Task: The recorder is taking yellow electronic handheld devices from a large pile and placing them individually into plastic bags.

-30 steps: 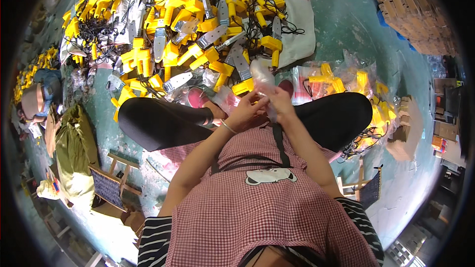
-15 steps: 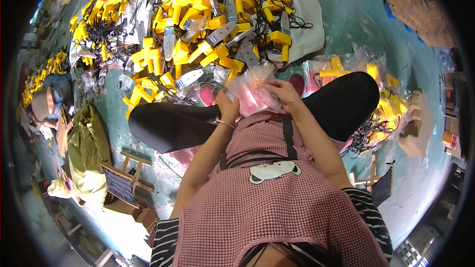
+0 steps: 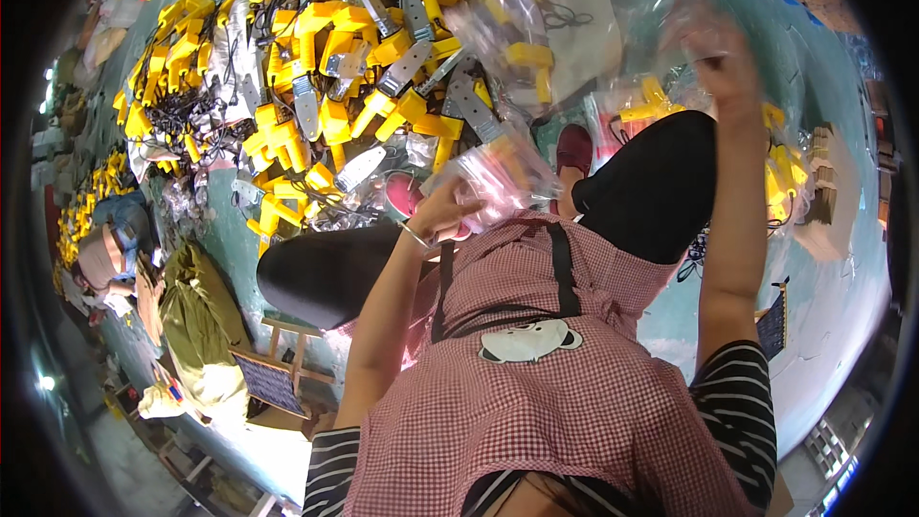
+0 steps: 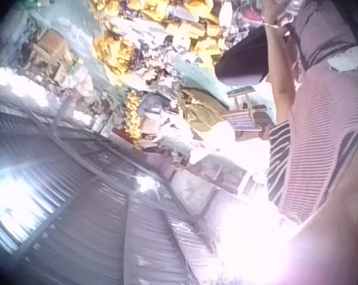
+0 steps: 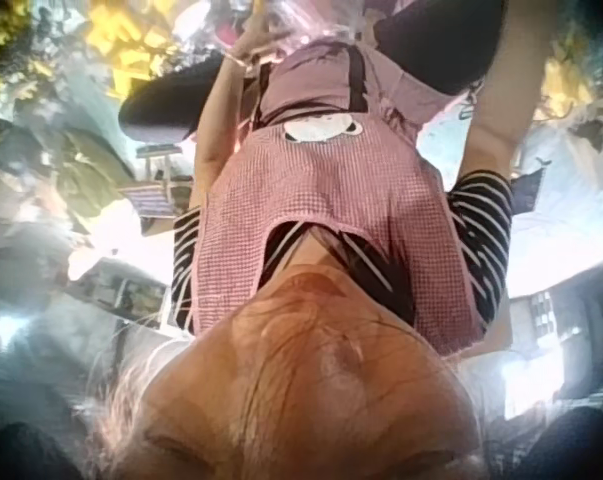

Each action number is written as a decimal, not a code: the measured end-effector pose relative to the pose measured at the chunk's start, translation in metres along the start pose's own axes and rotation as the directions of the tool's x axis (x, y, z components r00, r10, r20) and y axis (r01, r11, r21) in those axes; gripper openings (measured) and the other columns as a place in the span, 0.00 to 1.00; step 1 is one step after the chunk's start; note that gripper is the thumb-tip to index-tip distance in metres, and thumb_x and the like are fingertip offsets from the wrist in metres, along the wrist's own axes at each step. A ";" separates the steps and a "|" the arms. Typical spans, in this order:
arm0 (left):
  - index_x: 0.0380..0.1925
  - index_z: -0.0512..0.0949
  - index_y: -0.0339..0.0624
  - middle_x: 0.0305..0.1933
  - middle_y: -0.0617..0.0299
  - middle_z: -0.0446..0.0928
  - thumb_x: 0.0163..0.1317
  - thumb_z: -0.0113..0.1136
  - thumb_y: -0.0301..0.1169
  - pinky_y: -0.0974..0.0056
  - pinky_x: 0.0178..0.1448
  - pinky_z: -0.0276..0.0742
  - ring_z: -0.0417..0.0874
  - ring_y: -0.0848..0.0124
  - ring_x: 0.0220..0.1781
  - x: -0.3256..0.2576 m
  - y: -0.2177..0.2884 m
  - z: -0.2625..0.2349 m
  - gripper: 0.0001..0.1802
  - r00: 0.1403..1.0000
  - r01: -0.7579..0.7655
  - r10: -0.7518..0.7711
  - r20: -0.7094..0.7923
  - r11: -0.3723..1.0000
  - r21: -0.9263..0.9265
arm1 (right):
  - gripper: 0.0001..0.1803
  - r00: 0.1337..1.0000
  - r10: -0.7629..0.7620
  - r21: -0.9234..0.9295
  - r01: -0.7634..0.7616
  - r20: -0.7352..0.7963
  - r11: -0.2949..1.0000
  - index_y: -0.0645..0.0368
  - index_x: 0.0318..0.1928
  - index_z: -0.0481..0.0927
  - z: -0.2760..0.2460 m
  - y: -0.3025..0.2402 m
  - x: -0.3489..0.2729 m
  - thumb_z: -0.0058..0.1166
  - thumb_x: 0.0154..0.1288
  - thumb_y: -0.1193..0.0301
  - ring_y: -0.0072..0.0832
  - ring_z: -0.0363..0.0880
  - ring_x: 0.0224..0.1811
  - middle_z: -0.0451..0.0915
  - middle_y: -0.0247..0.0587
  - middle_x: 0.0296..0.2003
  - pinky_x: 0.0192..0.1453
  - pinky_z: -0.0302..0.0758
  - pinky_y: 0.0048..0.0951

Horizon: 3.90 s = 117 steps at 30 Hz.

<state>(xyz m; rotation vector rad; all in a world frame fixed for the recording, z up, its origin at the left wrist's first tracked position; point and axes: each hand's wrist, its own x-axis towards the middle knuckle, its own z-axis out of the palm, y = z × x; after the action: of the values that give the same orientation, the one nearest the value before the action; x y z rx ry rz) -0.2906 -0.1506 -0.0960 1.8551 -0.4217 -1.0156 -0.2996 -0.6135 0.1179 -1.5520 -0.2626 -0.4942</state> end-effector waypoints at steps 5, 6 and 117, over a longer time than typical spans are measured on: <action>0.39 0.76 0.35 0.35 0.58 0.79 0.62 0.60 0.42 0.67 0.47 0.73 0.78 0.72 0.40 0.051 0.061 -0.004 0.18 0.846 -0.044 0.005 -0.533 0.997 -0.062 | 0.20 0.755 0.544 0.100 -0.549 -0.365 0.830 0.53 0.53 0.76 0.043 -0.021 0.029 0.57 0.64 0.60 0.15 0.75 0.37 0.80 0.28 0.43 0.41 0.71 0.18; 0.38 0.76 0.35 0.35 0.58 0.79 0.65 0.56 0.41 0.68 0.46 0.73 0.77 0.72 0.39 0.062 0.081 -0.002 0.17 0.785 -0.190 0.066 -0.615 0.972 -0.139 | 0.16 0.791 0.527 -0.053 -0.568 -0.311 0.821 0.53 0.46 0.77 0.059 -0.022 0.031 0.58 0.62 0.60 0.15 0.74 0.34 0.80 0.25 0.38 0.37 0.69 0.18; 0.64 0.54 0.44 0.30 0.49 0.75 0.64 0.24 0.67 0.76 0.10 0.54 0.58 0.78 0.07 -0.172 0.216 -0.002 0.42 0.761 -0.618 0.181 -0.623 0.494 -0.611 | 0.06 0.982 -0.180 -0.779 0.152 0.051 0.609 0.58 0.32 0.76 0.256 -0.041 -0.077 0.57 0.52 0.74 0.38 0.74 0.33 0.74 0.40 0.31 0.35 0.69 0.36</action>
<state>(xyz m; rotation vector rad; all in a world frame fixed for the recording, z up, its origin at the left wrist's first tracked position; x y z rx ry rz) -0.3633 -0.1433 0.1707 1.0049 -0.0527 -0.2462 -0.3491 -0.3477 0.1232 -2.3959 -0.1676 -0.8584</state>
